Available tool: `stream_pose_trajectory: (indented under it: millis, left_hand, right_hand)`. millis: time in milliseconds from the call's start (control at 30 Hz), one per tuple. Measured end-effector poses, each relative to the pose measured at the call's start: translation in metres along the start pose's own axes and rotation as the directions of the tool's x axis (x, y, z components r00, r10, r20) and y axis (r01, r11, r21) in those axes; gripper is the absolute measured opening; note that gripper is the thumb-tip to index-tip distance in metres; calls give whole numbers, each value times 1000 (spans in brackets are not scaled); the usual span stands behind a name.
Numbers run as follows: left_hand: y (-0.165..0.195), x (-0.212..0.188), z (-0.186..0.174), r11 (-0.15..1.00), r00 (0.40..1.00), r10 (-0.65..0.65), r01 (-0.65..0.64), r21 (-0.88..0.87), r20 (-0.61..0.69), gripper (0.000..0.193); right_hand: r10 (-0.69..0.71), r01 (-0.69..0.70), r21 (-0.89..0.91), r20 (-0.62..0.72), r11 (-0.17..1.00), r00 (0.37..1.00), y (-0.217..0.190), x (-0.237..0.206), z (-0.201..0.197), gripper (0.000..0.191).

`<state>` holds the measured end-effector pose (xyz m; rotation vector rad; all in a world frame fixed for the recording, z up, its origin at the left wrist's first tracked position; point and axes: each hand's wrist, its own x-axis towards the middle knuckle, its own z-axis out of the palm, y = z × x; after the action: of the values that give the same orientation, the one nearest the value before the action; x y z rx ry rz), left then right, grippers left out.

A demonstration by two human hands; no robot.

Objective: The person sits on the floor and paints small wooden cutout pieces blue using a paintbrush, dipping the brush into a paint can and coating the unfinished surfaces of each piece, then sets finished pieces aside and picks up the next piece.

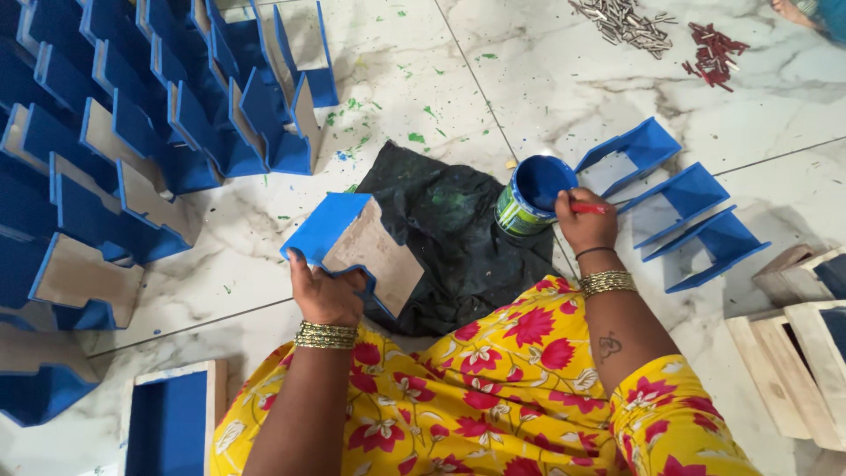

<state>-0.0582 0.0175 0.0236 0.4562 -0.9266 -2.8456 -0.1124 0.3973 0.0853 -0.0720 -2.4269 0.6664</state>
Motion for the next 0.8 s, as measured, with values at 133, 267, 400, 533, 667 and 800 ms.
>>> stream_pose_trajectory:
  millis: [133,267,400,533,667,800]
  left_hand:
    - [-3,3,-6,998,997,-65,66,-11,40,86]
    - [-7,13,-8,998,996,-53,55,-27,75,89]
    - [-11,13,-7,999,994,-44,43,10,102,84]
    - [-5,6,-4,999,992,-20,24,-31,122,78]
    - [1,1,-4,997,993,-6,15,-71,120,70]
    - [1,1,-1,991,995,-47,58,-123,87,67]
  right_hand:
    - [106,-56,344,-128,937,986,23,-5,-9,19]
    - [346,-76,711,-243,699,906,52,-13,-29,15]
    - [557,-226,785,-176,577,812,61,-20,-44,12]
    - [693,-362,816,-64,451,718,51,-20,-50,17]
    - [766,-421,832,-8,362,643,42,-24,-54,24]
    - [802,-470,826,39,310,597,35,-30,-60,24]
